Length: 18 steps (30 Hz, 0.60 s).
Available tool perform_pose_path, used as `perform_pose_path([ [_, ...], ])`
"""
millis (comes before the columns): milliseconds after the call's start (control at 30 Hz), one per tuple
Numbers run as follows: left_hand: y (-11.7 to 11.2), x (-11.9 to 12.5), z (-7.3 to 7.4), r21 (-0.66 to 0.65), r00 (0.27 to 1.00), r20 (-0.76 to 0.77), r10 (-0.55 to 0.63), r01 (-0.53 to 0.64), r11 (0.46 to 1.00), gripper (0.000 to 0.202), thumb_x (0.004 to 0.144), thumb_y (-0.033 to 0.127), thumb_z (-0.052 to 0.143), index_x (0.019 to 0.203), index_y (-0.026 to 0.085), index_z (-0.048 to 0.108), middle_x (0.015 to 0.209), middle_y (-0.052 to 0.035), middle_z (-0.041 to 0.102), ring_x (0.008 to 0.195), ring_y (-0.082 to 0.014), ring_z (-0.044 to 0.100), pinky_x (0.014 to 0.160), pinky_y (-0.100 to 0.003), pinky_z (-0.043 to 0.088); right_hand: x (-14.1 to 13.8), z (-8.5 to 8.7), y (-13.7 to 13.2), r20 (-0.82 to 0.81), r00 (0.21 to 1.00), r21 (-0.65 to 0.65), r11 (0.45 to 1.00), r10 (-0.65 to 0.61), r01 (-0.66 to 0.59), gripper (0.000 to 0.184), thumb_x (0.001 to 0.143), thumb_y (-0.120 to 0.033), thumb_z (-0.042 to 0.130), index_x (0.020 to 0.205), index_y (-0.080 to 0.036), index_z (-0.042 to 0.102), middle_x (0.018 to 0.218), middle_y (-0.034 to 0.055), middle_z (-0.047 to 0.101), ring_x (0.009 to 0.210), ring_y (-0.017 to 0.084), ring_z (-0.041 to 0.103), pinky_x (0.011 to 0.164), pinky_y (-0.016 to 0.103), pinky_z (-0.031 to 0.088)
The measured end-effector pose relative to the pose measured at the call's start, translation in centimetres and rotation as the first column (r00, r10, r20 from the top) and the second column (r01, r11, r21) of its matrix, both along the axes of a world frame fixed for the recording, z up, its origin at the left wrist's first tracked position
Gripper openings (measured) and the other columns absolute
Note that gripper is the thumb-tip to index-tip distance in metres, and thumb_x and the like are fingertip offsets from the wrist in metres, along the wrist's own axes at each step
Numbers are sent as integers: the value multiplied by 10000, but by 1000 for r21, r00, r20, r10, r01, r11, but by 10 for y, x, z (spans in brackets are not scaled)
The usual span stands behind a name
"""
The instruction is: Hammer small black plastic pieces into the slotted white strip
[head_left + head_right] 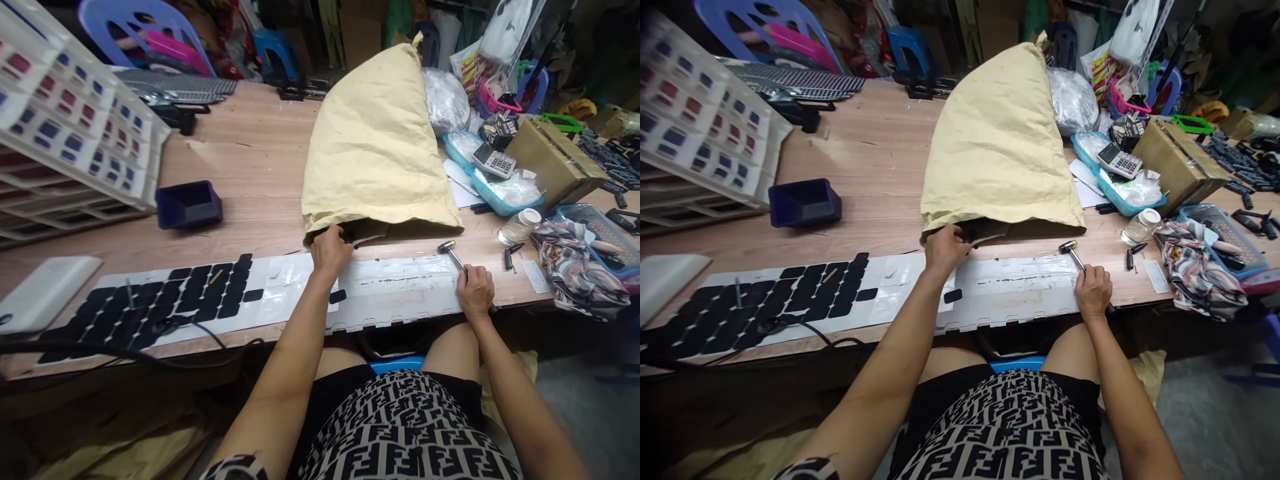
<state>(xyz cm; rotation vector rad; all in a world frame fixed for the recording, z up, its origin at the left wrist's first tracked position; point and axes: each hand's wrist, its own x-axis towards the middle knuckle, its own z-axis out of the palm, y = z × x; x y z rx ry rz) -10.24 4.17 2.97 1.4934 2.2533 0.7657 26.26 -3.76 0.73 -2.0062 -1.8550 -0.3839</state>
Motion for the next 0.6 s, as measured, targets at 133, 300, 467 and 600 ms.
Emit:
perform_pose_path([
  [133, -41, 29, -13, 63, 964, 208, -168, 158, 985, 378, 754, 134, 667, 1122, 216, 689, 908, -21, 719, 830, -191, 672, 845, -333, 556, 0, 1, 0, -13, 1000, -6, 1000, 1, -1, 236, 951, -283, 506, 1072, -190, 686, 979, 109, 611, 892, 250, 476, 741, 357, 333],
  [300, -60, 68, -27, 218, 806, 326, -495, 445, 869, 360, 755, 136, 647, 1099, 215, 720, 932, -21, 691, 817, -165, 648, 806, -303, 561, -1, 1, 0, -14, 1000, -21, 1000, -7, 7, 240, 955, -283, 512, 1082, -185, 690, 993, 113, 616, 896, 251, 473, 750, 360, 335],
  [467, -52, 85, -29, 224, 799, 193, -569, 529, 819, 293, 780, 217, 697, 1070, 211, 740, 944, -35, 668, 838, -187, 624, 815, -331, 531, -1, 0, 0, -12, 1000, 0, 1000, -9, 9, 244, 952, -286, 511, 1076, -188, 698, 987, 110, 625, 890, 249, 482, 743, 349, 338],
  [600, -48, 96, -32, 193, 836, 144, -529, 500, 844, 235, 821, 254, 695, 1048, 229, 750, 928, -40, 676, 919, -223, 611, 837, -354, 499, 3, 4, 1, -93, 995, -45, 999, 24, -28, 254, 937, -270, 512, 1052, -178, 719, 976, 119, 647, 891, 251, 513, 761, 352, 385],
])
